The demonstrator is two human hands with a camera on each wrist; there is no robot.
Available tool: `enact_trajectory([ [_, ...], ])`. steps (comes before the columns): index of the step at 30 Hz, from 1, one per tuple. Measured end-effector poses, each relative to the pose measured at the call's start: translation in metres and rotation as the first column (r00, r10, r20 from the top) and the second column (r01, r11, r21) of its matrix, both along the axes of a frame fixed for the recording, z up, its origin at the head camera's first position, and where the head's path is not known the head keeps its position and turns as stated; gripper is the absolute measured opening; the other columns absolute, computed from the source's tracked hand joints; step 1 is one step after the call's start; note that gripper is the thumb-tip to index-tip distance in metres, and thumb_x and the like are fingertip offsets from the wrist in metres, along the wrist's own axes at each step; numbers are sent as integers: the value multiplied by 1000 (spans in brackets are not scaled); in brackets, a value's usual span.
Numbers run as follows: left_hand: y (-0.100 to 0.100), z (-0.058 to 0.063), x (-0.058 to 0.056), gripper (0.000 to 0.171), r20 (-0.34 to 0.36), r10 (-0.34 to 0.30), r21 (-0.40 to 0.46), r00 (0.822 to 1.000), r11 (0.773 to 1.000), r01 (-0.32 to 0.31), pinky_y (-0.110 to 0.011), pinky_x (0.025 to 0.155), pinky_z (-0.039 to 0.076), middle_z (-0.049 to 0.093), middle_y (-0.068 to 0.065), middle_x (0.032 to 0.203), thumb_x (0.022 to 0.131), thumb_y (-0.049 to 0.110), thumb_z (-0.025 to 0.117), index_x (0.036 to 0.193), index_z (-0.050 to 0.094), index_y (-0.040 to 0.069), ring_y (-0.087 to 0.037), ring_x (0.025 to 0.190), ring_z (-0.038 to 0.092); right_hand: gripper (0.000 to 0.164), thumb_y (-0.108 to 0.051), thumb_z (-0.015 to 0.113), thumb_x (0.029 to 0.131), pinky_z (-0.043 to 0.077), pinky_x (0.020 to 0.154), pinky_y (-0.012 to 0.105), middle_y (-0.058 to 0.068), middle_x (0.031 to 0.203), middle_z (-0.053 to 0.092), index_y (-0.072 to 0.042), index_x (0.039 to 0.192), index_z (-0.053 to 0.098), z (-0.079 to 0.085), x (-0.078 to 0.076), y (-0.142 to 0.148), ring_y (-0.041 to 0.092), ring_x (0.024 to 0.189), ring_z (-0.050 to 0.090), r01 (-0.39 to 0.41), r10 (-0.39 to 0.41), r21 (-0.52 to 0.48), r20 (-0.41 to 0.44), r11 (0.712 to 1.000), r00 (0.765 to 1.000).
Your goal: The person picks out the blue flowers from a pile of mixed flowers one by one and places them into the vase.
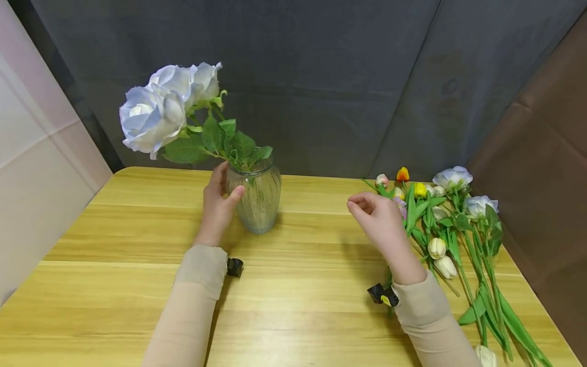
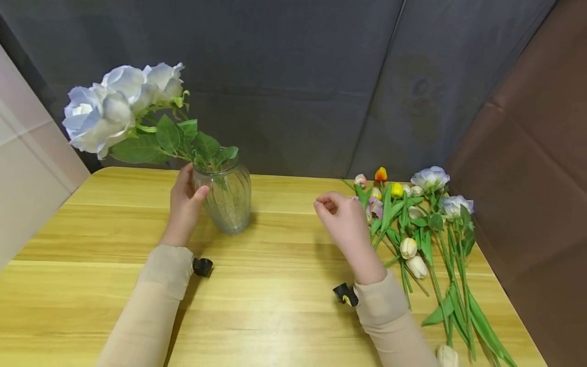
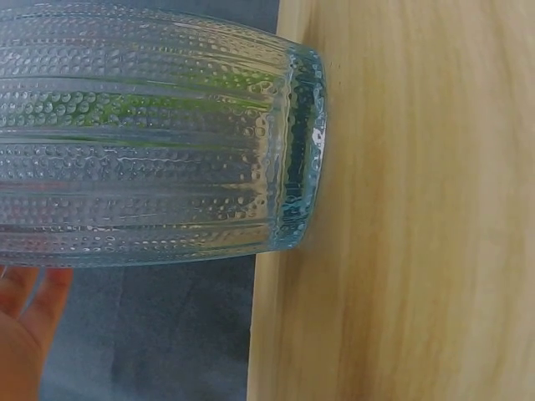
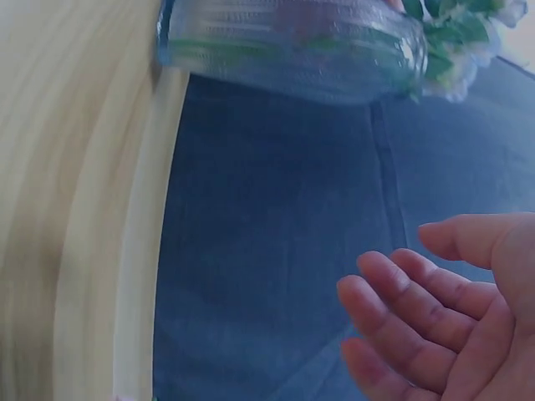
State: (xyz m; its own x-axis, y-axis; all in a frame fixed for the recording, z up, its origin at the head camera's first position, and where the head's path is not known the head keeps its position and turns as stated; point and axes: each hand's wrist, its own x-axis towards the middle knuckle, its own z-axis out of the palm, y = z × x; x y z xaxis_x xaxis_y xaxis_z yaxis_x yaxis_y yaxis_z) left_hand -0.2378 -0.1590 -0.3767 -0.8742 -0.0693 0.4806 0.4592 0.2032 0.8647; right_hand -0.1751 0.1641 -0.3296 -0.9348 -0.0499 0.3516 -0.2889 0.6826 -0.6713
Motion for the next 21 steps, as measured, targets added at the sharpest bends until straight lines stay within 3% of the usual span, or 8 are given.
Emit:
enact_trajectory([
  [6, 1, -1, -1, 77, -22, 11, -3, 1000, 1000, -11, -33, 97, 39, 53, -18, 130, 87, 42, 67, 144, 37, 1, -25, 113, 52, 20, -19, 62, 94, 49, 64, 36, 7, 83, 68, -4, 103, 71, 5, -1, 19, 21, 73, 62, 37, -37, 10, 57, 999, 998],
  [14, 1, -1, 0, 100, -23, 18, -12, 1000, 1000, -18, -35, 98, 38, 53, -18, 130, 77, 69, 63, 145, 35, 1, -23, 113, 51, 22, -19, 58, 95, 46, 65, 37, 10, 87, 68, -2, 103, 71, 10, 1, 46, 25, 78, 60, 116, -123, 85, 90, 990, 988],
  [21, 2, 0, 0, 101, -20, 7, 3, 1000, 1000, -7, -31, 97, 38, 53, -20, 130, 76, 69, 63, 144, 36, 0, -25, 113, 51, 31, -28, 55, 97, 47, 67, 41, 13, 90, 68, -3, 109, 68, 17, 5, 69, 27, 77, 60, 162, -183, 133, 163, 978, 970],
])
